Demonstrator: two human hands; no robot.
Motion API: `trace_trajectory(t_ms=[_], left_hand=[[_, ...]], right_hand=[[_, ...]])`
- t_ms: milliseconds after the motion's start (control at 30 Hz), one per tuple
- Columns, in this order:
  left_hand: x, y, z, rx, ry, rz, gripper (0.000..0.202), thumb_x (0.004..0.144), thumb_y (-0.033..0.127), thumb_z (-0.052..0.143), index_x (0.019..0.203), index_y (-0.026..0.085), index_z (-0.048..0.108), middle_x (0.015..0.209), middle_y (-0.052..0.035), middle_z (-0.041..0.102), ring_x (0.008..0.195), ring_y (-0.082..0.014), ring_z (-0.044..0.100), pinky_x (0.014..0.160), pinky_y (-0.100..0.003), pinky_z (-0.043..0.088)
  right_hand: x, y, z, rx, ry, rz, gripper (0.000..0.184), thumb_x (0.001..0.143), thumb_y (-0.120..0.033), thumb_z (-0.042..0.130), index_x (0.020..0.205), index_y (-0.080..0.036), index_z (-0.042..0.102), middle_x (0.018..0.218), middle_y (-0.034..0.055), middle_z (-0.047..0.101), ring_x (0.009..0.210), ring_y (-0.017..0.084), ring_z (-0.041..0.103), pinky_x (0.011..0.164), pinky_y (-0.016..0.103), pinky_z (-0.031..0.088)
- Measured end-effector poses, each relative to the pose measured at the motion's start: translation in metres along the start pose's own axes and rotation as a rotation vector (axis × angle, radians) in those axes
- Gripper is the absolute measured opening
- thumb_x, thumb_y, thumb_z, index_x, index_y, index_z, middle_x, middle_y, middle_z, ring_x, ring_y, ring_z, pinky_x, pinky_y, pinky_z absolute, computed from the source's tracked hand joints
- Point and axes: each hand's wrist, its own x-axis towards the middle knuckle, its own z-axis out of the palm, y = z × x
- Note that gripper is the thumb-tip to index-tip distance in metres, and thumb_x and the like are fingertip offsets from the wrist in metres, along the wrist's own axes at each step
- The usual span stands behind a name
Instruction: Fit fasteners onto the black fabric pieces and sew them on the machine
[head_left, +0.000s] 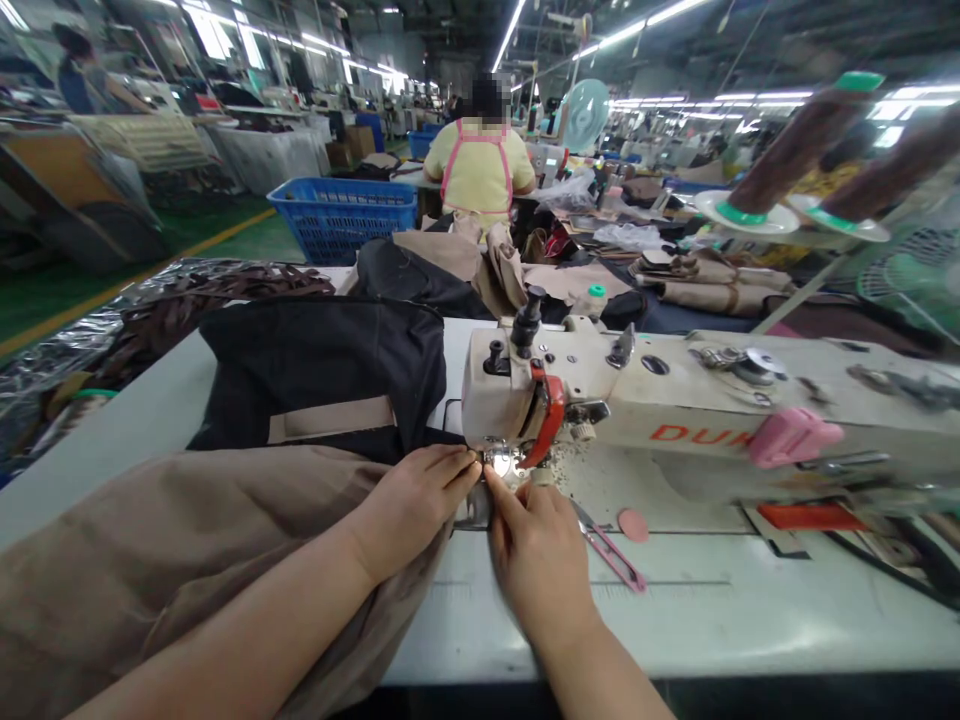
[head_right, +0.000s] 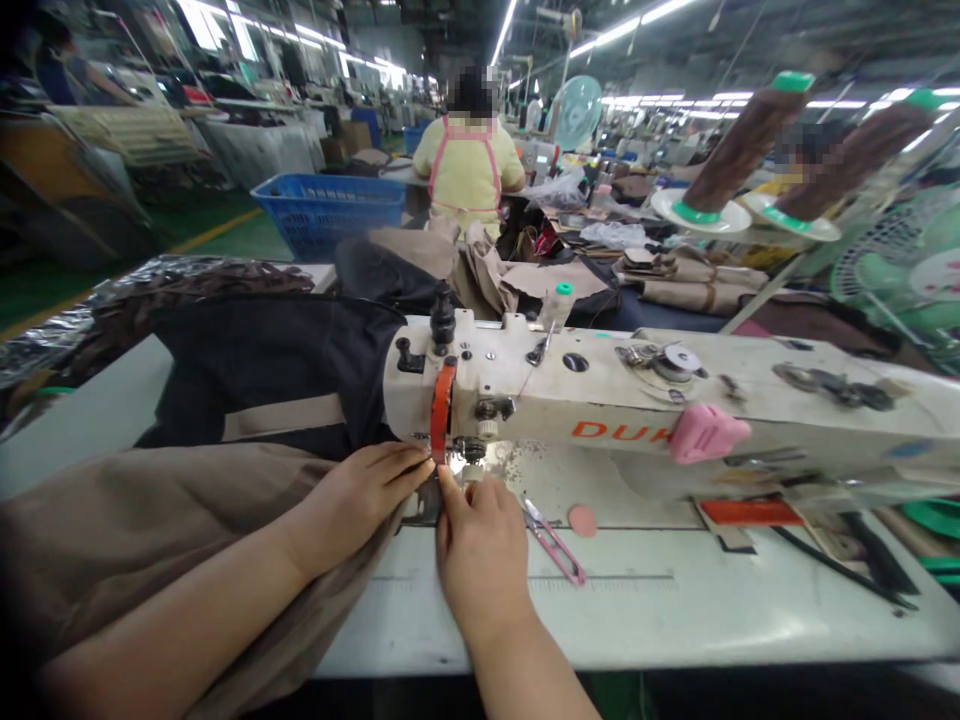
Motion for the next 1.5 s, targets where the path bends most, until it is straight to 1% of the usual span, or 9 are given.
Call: trace_trajectory(t_ms=[133, 300, 467, 600, 700, 800, 900, 1200, 1500], left_hand=[[-0.001, 0.000, 0.000, 0.021, -0.005, 0.002, 0.028, 0.101, 0.011, 0.048, 0.125, 0.009, 0.064, 0.121, -0.0133, 0.072, 0.115, -0.0246, 0.067, 0.101, -0.042, 0.058], [0.001, 0.001, 0.001, 0.011, 0.010, 0.001, 0.027, 0.100, 0.010, 0.051, 0.123, 0.007, 0.065, 0.121, -0.0145, 0.072, 0.114, -0.0248, 0.067, 0.101, -0.041, 0.058], [0.001, 0.000, 0.000, 0.025, 0.018, 0.013, 0.026, 0.101, 0.012, 0.050, 0.123, 0.006, 0.064, 0.120, -0.0151, 0.072, 0.112, -0.0260, 0.068, 0.099, -0.043, 0.059], [0.001, 0.000, 0.000, 0.019, 0.036, 0.011, 0.026, 0.103, 0.013, 0.047, 0.122, 0.007, 0.065, 0.119, -0.0141, 0.072, 0.113, -0.0251, 0.068, 0.099, -0.041, 0.059], [-0.001, 0.000, 0.003, 0.011, 0.036, 0.003, 0.027, 0.103, 0.013, 0.046, 0.124, 0.009, 0.064, 0.121, -0.0143, 0.071, 0.114, -0.0244, 0.067, 0.100, -0.041, 0.059], [-0.003, -0.002, 0.008, -0.002, 0.060, 0.003, 0.027, 0.104, 0.014, 0.046, 0.123, 0.009, 0.064, 0.120, -0.0145, 0.072, 0.115, -0.0247, 0.067, 0.100, -0.042, 0.059], [-0.004, -0.003, 0.010, -0.004, 0.079, 0.010, 0.028, 0.105, 0.016, 0.045, 0.123, 0.008, 0.064, 0.120, -0.0144, 0.072, 0.114, -0.0245, 0.068, 0.099, -0.042, 0.060], [-0.001, -0.002, 0.007, -0.008, 0.091, 0.007, 0.028, 0.105, 0.016, 0.044, 0.119, 0.007, 0.067, 0.117, -0.0138, 0.073, 0.111, -0.0238, 0.069, 0.098, -0.041, 0.061], [-0.002, -0.004, 0.009, -0.015, 0.085, 0.012, 0.025, 0.103, 0.014, 0.049, 0.120, 0.008, 0.067, 0.117, -0.0145, 0.074, 0.110, -0.0237, 0.070, 0.097, -0.041, 0.061]], right_hand=[[0.000, 0.001, 0.000, -0.007, -0.014, -0.013, 0.046, 0.094, -0.017, 0.060, 0.140, -0.024, 0.064, 0.085, 0.0072, 0.061, 0.082, 0.024, 0.052, 0.076, 0.037, 0.041], [0.002, 0.001, 0.001, -0.010, 0.007, -0.022, 0.044, 0.094, -0.017, 0.060, 0.137, -0.024, 0.065, 0.082, 0.0065, 0.059, 0.080, 0.023, 0.051, 0.076, 0.037, 0.040], [0.001, 0.002, 0.000, 0.005, 0.003, -0.016, 0.046, 0.094, -0.017, 0.060, 0.139, -0.024, 0.064, 0.086, 0.0066, 0.060, 0.082, 0.023, 0.051, 0.076, 0.036, 0.041], [-0.001, 0.002, 0.000, 0.034, 0.017, -0.013, 0.045, 0.094, -0.016, 0.060, 0.139, -0.023, 0.064, 0.087, 0.0066, 0.059, 0.083, 0.023, 0.052, 0.077, 0.036, 0.042], [-0.002, 0.002, -0.001, 0.023, 0.008, -0.005, 0.044, 0.094, -0.016, 0.060, 0.138, -0.023, 0.065, 0.088, 0.0068, 0.059, 0.084, 0.023, 0.052, 0.077, 0.037, 0.042], [-0.002, 0.001, -0.001, 0.013, 0.001, 0.000, 0.046, 0.094, -0.016, 0.060, 0.139, -0.023, 0.064, 0.089, 0.0069, 0.059, 0.084, 0.023, 0.052, 0.077, 0.037, 0.042], [-0.002, 0.001, -0.001, 0.012, 0.005, -0.008, 0.045, 0.094, -0.016, 0.060, 0.138, -0.023, 0.064, 0.088, 0.0068, 0.059, 0.083, 0.023, 0.051, 0.076, 0.036, 0.041], [-0.002, 0.001, 0.000, -0.012, 0.010, -0.024, 0.045, 0.093, -0.016, 0.059, 0.138, -0.023, 0.064, 0.085, 0.0063, 0.058, 0.083, 0.023, 0.050, 0.076, 0.036, 0.040], [0.000, 0.002, 0.001, -0.043, 0.035, -0.039, 0.043, 0.092, -0.017, 0.061, 0.134, -0.022, 0.067, 0.081, 0.0055, 0.056, 0.079, 0.023, 0.049, 0.073, 0.036, 0.039]])
